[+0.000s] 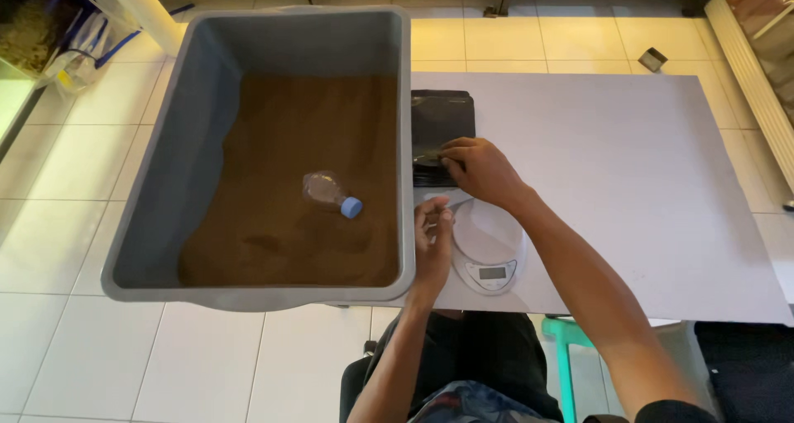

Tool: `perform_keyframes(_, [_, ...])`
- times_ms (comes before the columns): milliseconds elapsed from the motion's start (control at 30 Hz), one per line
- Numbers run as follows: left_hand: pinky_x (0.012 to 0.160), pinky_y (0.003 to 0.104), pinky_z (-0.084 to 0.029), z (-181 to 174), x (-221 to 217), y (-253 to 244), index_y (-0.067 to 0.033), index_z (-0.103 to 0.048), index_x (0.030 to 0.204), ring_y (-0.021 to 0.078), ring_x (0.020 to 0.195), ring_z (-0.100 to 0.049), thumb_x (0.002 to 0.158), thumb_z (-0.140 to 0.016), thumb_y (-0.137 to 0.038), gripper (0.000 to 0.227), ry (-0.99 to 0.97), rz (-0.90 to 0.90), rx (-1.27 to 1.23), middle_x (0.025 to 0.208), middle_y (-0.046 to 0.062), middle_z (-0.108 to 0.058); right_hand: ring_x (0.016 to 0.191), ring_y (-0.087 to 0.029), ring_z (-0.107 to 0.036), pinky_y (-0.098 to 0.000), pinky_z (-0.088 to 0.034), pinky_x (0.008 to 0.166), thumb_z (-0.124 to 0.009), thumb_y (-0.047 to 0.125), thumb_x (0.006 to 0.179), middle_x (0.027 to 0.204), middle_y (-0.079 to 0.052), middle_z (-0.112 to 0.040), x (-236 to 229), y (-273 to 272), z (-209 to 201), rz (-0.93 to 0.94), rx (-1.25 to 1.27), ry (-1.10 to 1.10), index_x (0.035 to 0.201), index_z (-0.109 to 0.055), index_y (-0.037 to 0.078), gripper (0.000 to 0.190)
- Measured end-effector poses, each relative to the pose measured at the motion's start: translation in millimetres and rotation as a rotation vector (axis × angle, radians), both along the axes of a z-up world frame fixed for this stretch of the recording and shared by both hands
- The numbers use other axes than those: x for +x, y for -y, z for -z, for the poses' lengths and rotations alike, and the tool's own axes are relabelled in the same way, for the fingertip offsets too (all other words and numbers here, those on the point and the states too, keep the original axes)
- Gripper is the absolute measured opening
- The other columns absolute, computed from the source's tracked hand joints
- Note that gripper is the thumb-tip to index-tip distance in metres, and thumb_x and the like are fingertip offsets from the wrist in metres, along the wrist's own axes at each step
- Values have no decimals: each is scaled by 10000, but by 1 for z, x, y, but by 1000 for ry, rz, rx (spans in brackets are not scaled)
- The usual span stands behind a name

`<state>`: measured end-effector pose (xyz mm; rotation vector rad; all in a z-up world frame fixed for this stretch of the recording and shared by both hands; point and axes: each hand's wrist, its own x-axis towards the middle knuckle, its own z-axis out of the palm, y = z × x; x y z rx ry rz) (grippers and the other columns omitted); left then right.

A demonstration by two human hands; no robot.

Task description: The person scoops brown granular material from a large bin into black pouches using a plastic scoop. Each filled pouch is placed on a digital scale, then folded and set aside in a tray. The process is repeated for multiple pouches.

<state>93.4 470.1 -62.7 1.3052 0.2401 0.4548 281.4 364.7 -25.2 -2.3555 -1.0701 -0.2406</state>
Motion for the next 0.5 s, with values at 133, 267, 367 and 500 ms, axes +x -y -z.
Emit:
perform_keyframes(133, [971,286,-609,10,14,4,-147,-700,1492,130,1079,-716,1132,-725,-275,383,23,-11,-37,1242,51,-710,1160,-363,-817,-496,-592,1102,-739,162,1152,1214,-106,-853,-28,19,-35,117,240,-17,1144,-880,107,151])
perform_keyframes(267, [1136,338,-594,-24,16,2,-103,-500,1695,190,1266,-675,1092,-744,-171,654,27,-73,-124,1514,101,-590,1177,-344,-811,-454,-595,1061,-671,166,1192,1258,-169,-824,-71,62,-81,83,609,-136,1049,-804,38,233])
perform_keyframes(367, [1258,434,-546,-47,21,-1,-35,-351,1782,313,1476,-608,1102,-731,-144,787,15,-63,-130,1679,201,-481,1165,-290,-786,-381,-568,1037,-615,181,1180,1292,-225,-793,-106,92,-104,50,860,-280,938,-725,26,308])
perform_keyframes(500, [1257,458,-566,-83,16,5,-45,-354,1792,349,1493,-655,1137,-691,-89,738,99,28,-146,1596,254,-656,1060,-219,-748,-307,-544,914,-587,160,1162,1221,-235,-769,-130,111,-108,53,1051,-371,886,-732,39,335])
